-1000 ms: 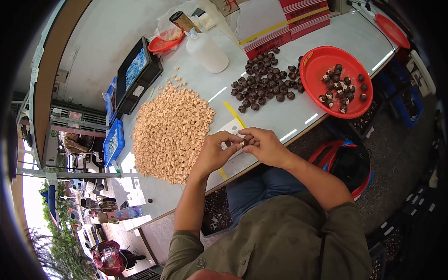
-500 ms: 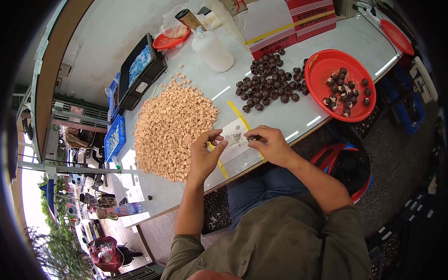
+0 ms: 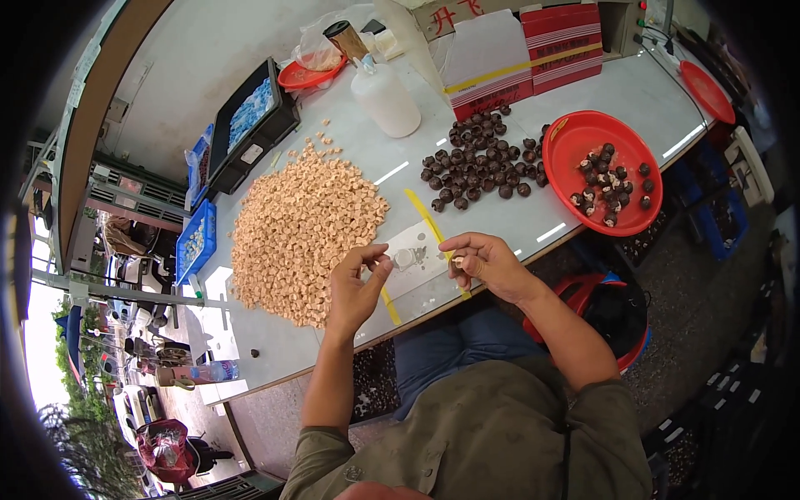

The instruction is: The person assembles small plastic toy components by hand, inserting pink plastic pins into brown spherical parts.

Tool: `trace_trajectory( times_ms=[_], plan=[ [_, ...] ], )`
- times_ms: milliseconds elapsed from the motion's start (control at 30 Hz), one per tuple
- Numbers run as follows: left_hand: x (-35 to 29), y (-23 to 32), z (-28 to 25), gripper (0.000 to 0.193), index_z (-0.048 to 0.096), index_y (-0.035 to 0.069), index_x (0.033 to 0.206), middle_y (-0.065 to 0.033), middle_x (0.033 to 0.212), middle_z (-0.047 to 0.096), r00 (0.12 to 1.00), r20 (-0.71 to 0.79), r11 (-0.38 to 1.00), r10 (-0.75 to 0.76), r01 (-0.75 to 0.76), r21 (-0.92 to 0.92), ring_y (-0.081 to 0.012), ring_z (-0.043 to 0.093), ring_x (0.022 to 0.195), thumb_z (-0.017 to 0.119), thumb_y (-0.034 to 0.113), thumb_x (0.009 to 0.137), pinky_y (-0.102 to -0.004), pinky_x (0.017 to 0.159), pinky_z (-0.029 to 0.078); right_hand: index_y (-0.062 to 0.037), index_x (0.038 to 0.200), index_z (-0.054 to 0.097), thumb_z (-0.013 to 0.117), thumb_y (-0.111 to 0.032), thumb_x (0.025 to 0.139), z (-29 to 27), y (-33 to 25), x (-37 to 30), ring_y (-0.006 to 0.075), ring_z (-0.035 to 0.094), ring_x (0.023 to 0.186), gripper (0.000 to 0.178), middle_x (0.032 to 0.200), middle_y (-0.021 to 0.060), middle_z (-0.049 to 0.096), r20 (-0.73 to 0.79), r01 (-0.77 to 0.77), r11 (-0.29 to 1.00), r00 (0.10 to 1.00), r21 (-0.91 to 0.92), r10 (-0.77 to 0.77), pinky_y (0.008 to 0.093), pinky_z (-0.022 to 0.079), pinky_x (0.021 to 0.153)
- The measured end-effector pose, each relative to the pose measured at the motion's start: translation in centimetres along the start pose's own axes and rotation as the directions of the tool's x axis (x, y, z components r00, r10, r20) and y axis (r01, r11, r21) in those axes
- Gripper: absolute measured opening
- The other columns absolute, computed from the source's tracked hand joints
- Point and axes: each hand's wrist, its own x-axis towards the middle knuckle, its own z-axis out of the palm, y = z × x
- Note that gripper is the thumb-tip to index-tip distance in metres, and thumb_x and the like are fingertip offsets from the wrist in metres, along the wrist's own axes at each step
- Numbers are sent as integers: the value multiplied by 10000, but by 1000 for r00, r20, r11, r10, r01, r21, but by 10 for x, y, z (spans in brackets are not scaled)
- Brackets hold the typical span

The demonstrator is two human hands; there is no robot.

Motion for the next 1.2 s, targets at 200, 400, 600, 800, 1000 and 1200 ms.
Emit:
trace_trajectory(
  times_ms=[200, 400, 600, 800, 1000, 1200],
  plan=[
    [-15, 44, 30, 342, 731, 73, 1102, -75, 1047, 701, 907, 154, 920, 391, -383, -80, -270, 636, 932, 853, 133, 788, -392, 874, 486, -7, 1558, 377, 703, -424, 966, 26, -2, -5, 85, 642, 855, 794, 977, 46, 693, 183, -50, 999, 982, -2, 50, 239, 543, 754],
    [-20, 42, 31, 349, 761, 122, 1032, -9, 985, 723, 845, 239, 851, 479, -514, 111, -240, 657, 942, 886, 171, 710, -386, 817, 436, -3, 1573, 358, 651, -299, 1030, 26, 6, -7, 67, 612, 933, 685, 1073, 50, 706, 268, 3, 999, 963, -38, 7, 245, 505, 879],
    [-24, 37, 35, 309, 761, 132, 1026, 6, 961, 724, 838, 205, 830, 506, -538, 151, -228, 663, 945, 867, 178, 740, -376, 828, 427, 7, 1549, 402, 647, -244, 1040, 30, 7, -11, 70, 615, 949, 619, 1081, 65, 709, 246, -15, 997, 969, -82, 35, 245, 509, 888],
    [-15, 23, 16, 352, 717, 112, 1075, -69, 1119, 656, 929, -19, 875, 369, -340, 343, -290, 610, 1055, 858, 202, 766, -393, 828, 425, 16, 1181, 646, 677, -34, 973, 9, -22, -24, 103, 689, 917, 216, 1029, 71, 716, -178, 3, 947, 982, -323, -63, 257, 553, 797],
    [-3, -30, -26, 232, 715, 113, 965, -70, 999, 617, 985, -50, 687, 165, -78, 723, -284, 572, 1007, 822, 247, 809, -416, 849, 410, -9, 995, 677, 802, -172, 856, -73, -120, -50, 347, 619, 822, 248, 895, 145, 635, -99, -351, -134, 572, -927, -815, 437, 502, 749],
    [6, -43, -17, 164, 719, 110, 877, -72, 947, 607, 974, -29, 578, 224, -109, 809, -279, 563, 961, 774, 256, 826, -433, 828, 407, -30, 1024, 702, 766, -312, 890, -113, -143, -64, 338, 597, 990, 318, 1002, 141, 630, -191, -691, -378, 597, -616, -779, 451, 491, 838]
  ],
)
